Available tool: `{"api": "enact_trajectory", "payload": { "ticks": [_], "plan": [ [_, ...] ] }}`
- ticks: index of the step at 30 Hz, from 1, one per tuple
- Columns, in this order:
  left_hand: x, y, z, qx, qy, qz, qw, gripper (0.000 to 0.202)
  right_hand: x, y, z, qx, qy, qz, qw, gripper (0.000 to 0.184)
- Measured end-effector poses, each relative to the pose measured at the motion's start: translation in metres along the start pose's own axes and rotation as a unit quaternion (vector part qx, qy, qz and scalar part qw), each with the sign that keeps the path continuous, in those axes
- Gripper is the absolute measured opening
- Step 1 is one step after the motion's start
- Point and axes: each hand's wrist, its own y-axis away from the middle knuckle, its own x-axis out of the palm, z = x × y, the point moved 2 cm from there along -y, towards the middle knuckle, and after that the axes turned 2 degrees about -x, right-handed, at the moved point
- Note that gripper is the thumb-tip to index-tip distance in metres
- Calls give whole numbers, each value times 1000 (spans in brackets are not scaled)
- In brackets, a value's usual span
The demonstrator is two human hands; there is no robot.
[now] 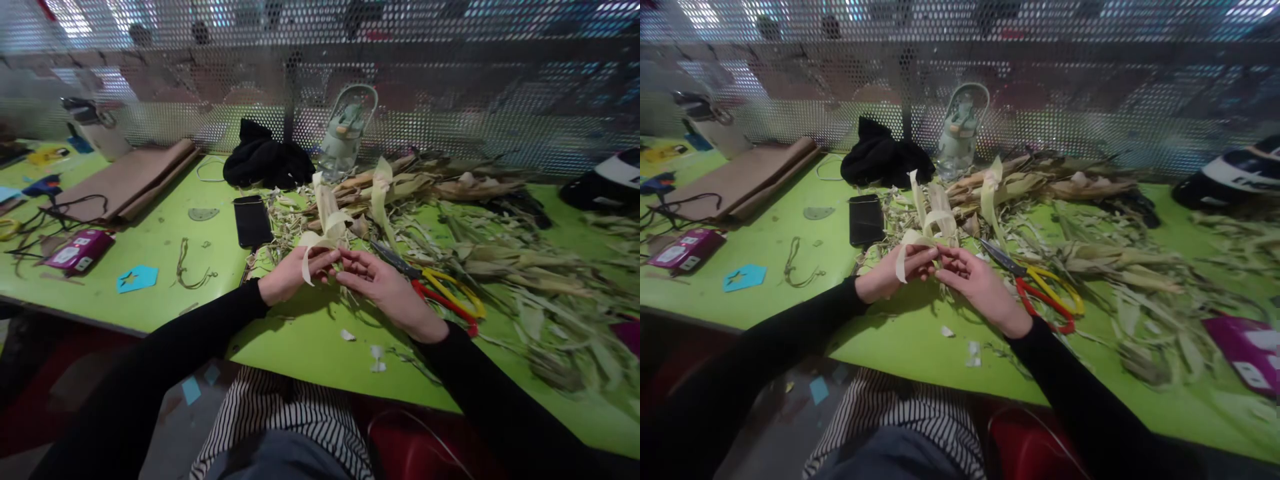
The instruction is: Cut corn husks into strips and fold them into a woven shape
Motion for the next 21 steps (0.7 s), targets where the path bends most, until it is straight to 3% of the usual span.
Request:
{"api": "enact_trajectory", "payload": {
  "ticks": [4, 9, 14, 18, 21],
  "plan": [
    [1, 0, -1, 4, 10, 25, 1000, 36, 2, -4, -7, -13, 38, 25, 999, 67],
    [-1, 3, -4, -21, -77, 25, 996, 24, -11, 0, 11, -59, 142, -42, 987, 56],
    [-4, 7, -10, -40, -185, 16, 982, 28, -31, 11, 30, -23, 331, -87, 939, 47],
    [-1, 14, -11, -82, -261, 74, 959, 28, -17, 11, 23, -3, 260, 3, 966, 41],
    [6, 19, -13, -60, -331, 137, 932, 18, 5, 8, 12, 4, 133, 35, 991, 39]
  ]
}}
